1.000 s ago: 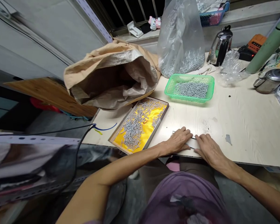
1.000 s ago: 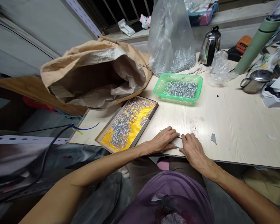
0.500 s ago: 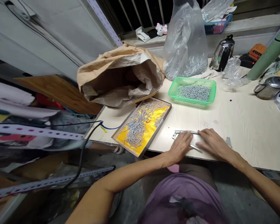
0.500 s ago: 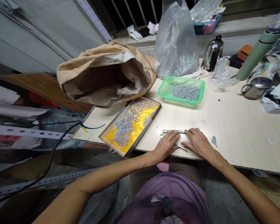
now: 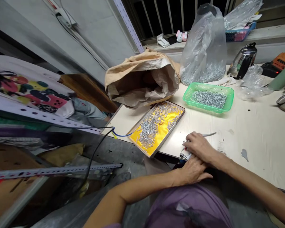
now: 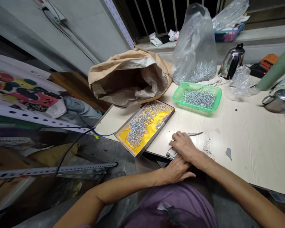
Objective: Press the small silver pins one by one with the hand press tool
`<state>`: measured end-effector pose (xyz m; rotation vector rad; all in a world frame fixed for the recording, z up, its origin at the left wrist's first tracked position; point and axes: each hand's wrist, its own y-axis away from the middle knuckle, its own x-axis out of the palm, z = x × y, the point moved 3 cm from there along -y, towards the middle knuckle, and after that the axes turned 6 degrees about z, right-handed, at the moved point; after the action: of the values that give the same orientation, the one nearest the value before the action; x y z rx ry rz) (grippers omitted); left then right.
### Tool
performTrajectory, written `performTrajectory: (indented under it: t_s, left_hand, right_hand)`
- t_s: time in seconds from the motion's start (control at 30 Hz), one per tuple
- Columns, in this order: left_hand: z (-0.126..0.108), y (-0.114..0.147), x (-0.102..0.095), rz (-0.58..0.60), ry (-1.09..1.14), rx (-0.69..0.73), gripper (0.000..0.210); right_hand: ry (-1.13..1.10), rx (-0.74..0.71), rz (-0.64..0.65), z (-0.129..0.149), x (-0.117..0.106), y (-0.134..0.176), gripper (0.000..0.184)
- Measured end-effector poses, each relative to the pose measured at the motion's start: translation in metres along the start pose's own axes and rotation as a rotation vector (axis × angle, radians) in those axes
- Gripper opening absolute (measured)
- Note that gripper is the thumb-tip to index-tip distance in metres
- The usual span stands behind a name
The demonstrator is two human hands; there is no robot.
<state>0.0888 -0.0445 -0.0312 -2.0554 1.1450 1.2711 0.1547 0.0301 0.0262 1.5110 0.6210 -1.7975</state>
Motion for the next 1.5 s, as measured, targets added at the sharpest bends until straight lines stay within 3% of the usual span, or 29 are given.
performTrajectory:
  t_s: [0.13, 0.27, 0.37, 0.43, 0.47, 0.53, 0.63, 0.7, 0.77, 0.9, 1.03, 1.1, 1.23, 1.33, 1.5]
  left_hand:
    - [0.006, 0.022, -0.003, -0.035, 0.001, -0.118, 0.043]
    - [0.025, 0.057, -0.032, -0.120, -0.039, -0.188, 0.030]
    - [0.061, 0.067, -0.071, -0.253, -0.068, -0.286, 0.030]
    - [0.095, 0.064, -0.103, -0.466, -0.096, -0.487, 0.031]
    - [0.111, 0.059, -0.115, -0.493, -0.111, -0.547, 0.029]
    - [0.139, 0.045, -0.131, -0.419, -0.134, -0.629, 0.024]
    - [0.165, 0.024, -0.137, -0.220, -0.138, -0.680, 0.025]
    - [0.173, 0.015, -0.135, -0.139, -0.133, -0.678, 0.027]
    - [0.178, 0.010, -0.133, -0.098, -0.144, -0.667, 0.025]
    - [0.177, 0.005, -0.140, -0.062, -0.184, -0.661, 0.021]
    - [0.149, 0.011, -0.147, -0.199, -0.018, -0.656, 0.017]
    - [0.128, 0.017, -0.137, -0.215, 0.238, -0.679, 0.014]
    - [0.090, 0.030, -0.095, 0.006, 0.724, -0.791, 0.015]
    - [0.079, 0.038, -0.072, 0.068, 0.835, -0.854, 0.018]
    - [0.081, 0.042, -0.063, 0.046, 0.833, -0.917, 0.021]
  right_hand:
    - [0.104, -0.150, 0.088, 0.030, 0.021, -0.023, 0.017]
    - [0.103, -0.193, 0.030, 0.029, 0.030, -0.031, 0.014]
    - [0.047, -0.131, -0.177, 0.009, 0.009, -0.029, 0.016]
    - [0.044, -0.014, -0.344, -0.016, -0.018, -0.025, 0.022]
    - [0.061, 0.058, -0.409, -0.031, -0.034, -0.023, 0.025]
    - [0.133, 0.256, -0.523, -0.063, -0.063, -0.017, 0.027]
    - [0.204, 0.471, -0.610, -0.092, -0.089, -0.001, 0.031]
    - [0.158, 0.464, -0.611, -0.089, -0.087, 0.013, 0.032]
    - [0.045, 0.382, -0.573, -0.070, -0.071, 0.029, 0.029]
    - [-0.205, 0.254, -0.358, -0.024, -0.015, 0.058, 0.022]
    - [-0.254, 0.260, -0.247, 0.001, 0.021, 0.082, 0.014]
    - [-0.266, 0.297, -0.227, 0.004, 0.028, 0.090, 0.015]
    - [-0.319, 0.363, -0.187, 0.004, 0.033, 0.095, 0.021]
    - [-0.350, 0.369, -0.188, 0.005, 0.036, 0.095, 0.025]
    - [-0.392, 0.358, -0.212, 0.006, 0.042, 0.096, 0.025]
